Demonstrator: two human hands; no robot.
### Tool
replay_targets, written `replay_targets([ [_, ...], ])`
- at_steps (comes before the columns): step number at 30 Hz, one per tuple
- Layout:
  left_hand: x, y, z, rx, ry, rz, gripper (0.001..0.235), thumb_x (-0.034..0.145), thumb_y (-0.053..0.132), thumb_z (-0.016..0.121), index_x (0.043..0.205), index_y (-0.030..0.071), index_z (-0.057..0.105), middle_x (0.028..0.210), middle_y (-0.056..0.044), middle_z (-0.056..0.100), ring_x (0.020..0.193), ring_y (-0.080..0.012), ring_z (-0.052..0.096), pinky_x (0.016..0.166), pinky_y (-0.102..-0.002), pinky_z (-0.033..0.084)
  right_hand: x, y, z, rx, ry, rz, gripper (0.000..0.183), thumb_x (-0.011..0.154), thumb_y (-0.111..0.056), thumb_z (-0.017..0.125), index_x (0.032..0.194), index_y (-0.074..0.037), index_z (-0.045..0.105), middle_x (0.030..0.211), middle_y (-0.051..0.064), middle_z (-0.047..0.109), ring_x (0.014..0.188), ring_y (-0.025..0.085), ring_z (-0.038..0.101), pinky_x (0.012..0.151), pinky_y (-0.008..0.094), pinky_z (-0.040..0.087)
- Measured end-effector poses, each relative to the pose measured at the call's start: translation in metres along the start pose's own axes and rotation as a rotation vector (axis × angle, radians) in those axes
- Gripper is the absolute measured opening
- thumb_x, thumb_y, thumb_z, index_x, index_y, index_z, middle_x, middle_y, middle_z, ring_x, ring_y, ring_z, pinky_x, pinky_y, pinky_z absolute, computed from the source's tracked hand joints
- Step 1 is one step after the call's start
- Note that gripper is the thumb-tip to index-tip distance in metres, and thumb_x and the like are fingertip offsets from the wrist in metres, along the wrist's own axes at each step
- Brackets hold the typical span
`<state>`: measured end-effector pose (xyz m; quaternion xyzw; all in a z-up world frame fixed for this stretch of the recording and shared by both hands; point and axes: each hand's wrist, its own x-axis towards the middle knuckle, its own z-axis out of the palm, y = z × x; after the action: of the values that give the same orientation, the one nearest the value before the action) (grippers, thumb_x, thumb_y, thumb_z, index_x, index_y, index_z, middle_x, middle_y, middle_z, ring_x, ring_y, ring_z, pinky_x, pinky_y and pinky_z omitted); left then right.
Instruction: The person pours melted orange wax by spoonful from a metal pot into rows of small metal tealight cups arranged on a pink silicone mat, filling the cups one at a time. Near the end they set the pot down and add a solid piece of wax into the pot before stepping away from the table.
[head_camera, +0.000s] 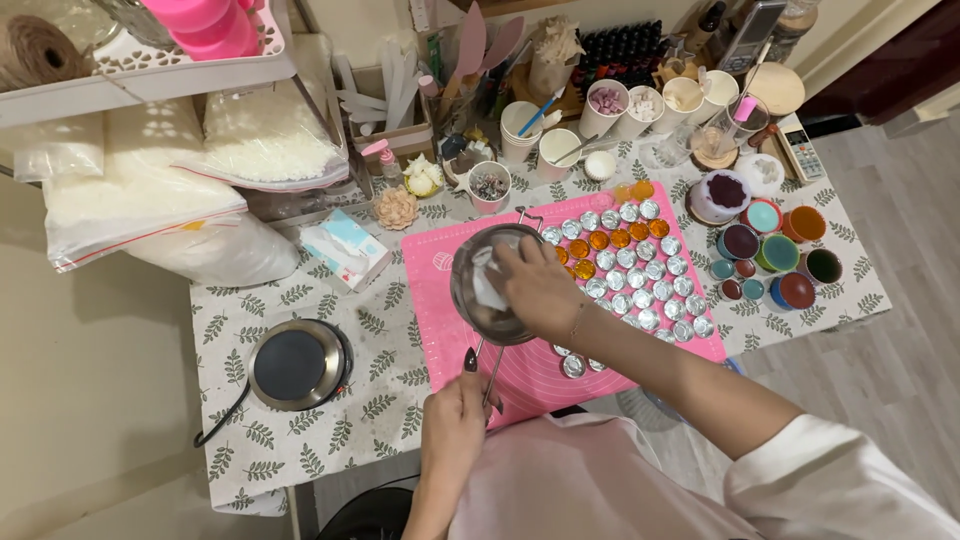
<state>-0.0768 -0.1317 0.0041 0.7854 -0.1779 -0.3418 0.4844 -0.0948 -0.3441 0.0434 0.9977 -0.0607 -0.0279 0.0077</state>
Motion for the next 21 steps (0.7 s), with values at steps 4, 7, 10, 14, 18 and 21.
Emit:
replay_targets([
  [4, 0.001, -0.004, 0.004, 0.011, -0.022, -0.002, 0.064, 0.104, 0.045, 0.037, 0.070, 0.002, 0.070, 0.047, -0.007, 0.052, 0.043, -0.0179, 0.051, 0.047, -0.037, 0.041, -0.001, 0.000, 0.002, 0.053, -0.183, -0.002, 0.045, 0.085, -0.027, 0.065, 0.128, -0.016, 0.063, 0.133, 0.011, 0.049, 0.119, 0.034, 0.044, 0.096, 0.047, 0.038],
  [7, 0.003, -0.002, 0.003, 0.019, -0.012, -0.012, 0.064, 0.103, 0.046, 0.038, 0.071, 0.003, 0.072, 0.047, -0.007, 0.054, 0.043, -0.0180, 0.052, 0.047, -0.037, 0.042, -0.004, 0.001, 0.010, 0.059, 0.021, -0.126, 0.060, 0.076, -0.013, 0.064, 0.137, -0.015, 0.062, 0.134, 0.009, 0.052, 0.109, 0.034, 0.046, 0.087, 0.047, 0.040],
  [10, 0.005, 0.001, -0.001, 0.019, 0.000, -0.031, 0.065, 0.104, 0.046, 0.038, 0.071, 0.002, 0.072, 0.047, -0.008, 0.055, 0.044, -0.0187, 0.053, 0.048, -0.037, 0.043, -0.005, 0.005, 0.019, 0.031, 0.078, -0.003, 0.059, 0.081, -0.013, 0.064, 0.139, -0.010, 0.061, 0.125, 0.010, 0.057, 0.112, 0.033, 0.048, 0.090, 0.046, 0.041],
  [14, 0.008, 0.003, 0.000, 0.037, 0.046, 0.018, 0.060, 0.102, 0.043, 0.040, 0.073, 0.002, 0.073, 0.049, -0.008, 0.059, 0.044, -0.0196, 0.057, 0.048, -0.037, 0.045, -0.007, 0.006, 0.024, -0.012, -0.098, -0.011, 0.038, 0.081, -0.013, 0.066, 0.119, -0.012, 0.071, 0.118, 0.008, 0.062, 0.118, 0.036, 0.048, 0.091, 0.047, 0.040],
  [18, 0.006, 0.012, -0.003, 0.060, 0.030, -0.008, 0.062, 0.105, 0.042, 0.040, 0.070, 0.001, 0.071, 0.049, -0.011, 0.056, 0.044, -0.0217, 0.055, 0.049, -0.038, 0.044, 0.004, 0.007, 0.034, 0.608, -0.165, -0.054, 0.029, 0.083, -0.010, 0.064, 0.108, -0.015, 0.079, 0.109, 0.009, 0.070, 0.110, 0.034, 0.054, 0.109, 0.047, 0.036],
  [21, 0.007, 0.011, -0.003, 0.026, 0.020, 0.021, 0.060, 0.104, 0.041, 0.040, 0.070, 0.001, 0.070, 0.049, -0.011, 0.056, 0.044, -0.0207, 0.056, 0.048, -0.038, 0.044, 0.002, 0.010, 0.026, 0.732, -0.025, -0.030, 0.024, 0.083, -0.015, 0.069, 0.104, -0.013, 0.080, 0.111, 0.014, 0.068, 0.114, 0.037, 0.055, 0.101, 0.045, 0.042],
])
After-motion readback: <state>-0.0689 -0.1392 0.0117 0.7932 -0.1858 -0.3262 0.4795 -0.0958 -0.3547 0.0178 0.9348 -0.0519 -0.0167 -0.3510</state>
